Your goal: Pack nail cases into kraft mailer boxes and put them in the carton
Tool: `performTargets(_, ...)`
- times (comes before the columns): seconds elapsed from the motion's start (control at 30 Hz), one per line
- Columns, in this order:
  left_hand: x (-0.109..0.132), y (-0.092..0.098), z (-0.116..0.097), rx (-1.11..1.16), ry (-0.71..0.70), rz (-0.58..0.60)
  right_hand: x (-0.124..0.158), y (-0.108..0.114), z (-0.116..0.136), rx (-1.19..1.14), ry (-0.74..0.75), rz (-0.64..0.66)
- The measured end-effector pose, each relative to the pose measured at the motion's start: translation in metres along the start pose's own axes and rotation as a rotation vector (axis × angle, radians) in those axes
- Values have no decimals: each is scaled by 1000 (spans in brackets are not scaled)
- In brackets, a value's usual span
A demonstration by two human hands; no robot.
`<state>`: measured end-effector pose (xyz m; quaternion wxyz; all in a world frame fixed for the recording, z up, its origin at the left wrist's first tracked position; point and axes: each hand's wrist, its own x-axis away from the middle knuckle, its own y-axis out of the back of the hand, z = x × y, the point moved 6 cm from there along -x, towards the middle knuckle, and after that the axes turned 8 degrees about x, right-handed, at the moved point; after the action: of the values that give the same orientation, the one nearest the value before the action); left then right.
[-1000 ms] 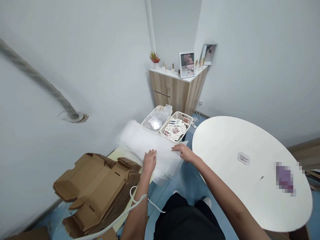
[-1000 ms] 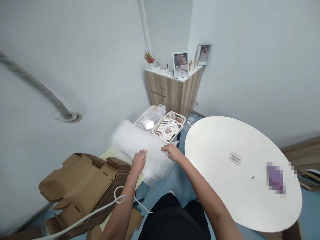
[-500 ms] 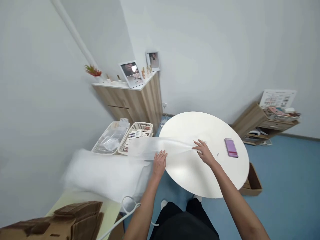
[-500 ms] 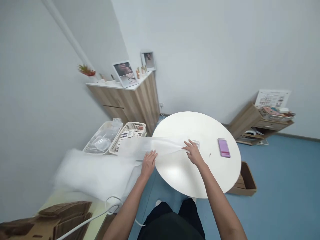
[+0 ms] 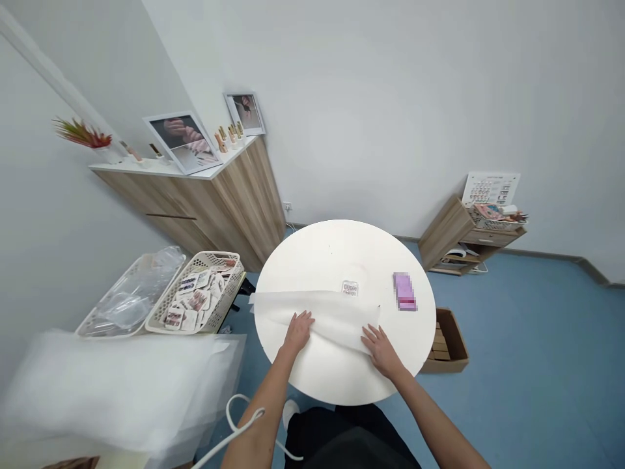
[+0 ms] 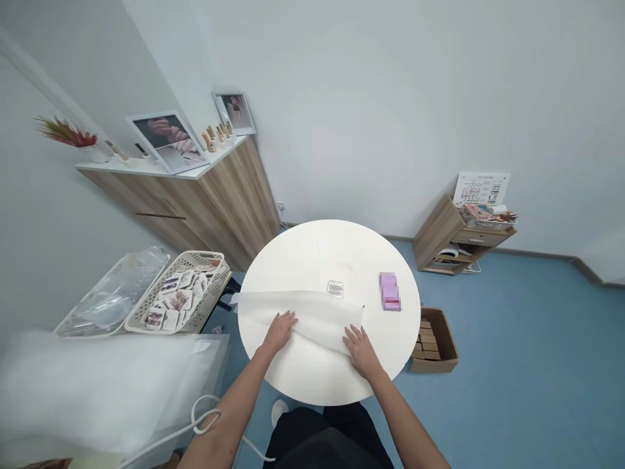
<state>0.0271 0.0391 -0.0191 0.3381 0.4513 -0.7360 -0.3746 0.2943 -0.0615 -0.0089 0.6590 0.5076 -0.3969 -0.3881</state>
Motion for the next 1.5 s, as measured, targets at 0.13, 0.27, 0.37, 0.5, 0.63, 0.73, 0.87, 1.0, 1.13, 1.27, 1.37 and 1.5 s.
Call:
performTargets(0.13,-2,-19,6,126,161,45,10,-25,21,-68,55,108)
performTargets(0.27,-2,-28,12,170,331,5,5,-39,51,-104,41,156)
performTargets(0.37,-1,-32,13,95,451,15,-6,-40,79,-120,12,157)
performTargets(0.5,-3,-35,7,-3,479,82,-28,-26,111,-232,41,108)
performTargets(0.63,-12,-31,9,-95,361,65,-66,5,84,-345,-82,-94)
performTargets(0.73,-22,-29,15,-147,257,48,-103,19,27,-277,-295,-148)
performTargets(0.87,-35,-27,20,-193,145,55,-151,15,-39,-134,-388,-52)
performTargets(1.0,-45,-28,24,-216,71,83,-183,0,-66,-128,-334,77)
performTargets(1.13,-57,-30,22,-248,-6,105,-190,-3,-76,-115,-259,47)
performTargets(1.27,-76,-41,7,-269,-141,155,-168,10,-93,-79,-313,-113)
performTargets(1.37,-92,-53,-8,-275,-251,205,-141,23,-99,-83,-341,-214)
performTargets(1.5,-110,-61,-29,-283,-318,240,-107,40,-85,-107,-313,-306)
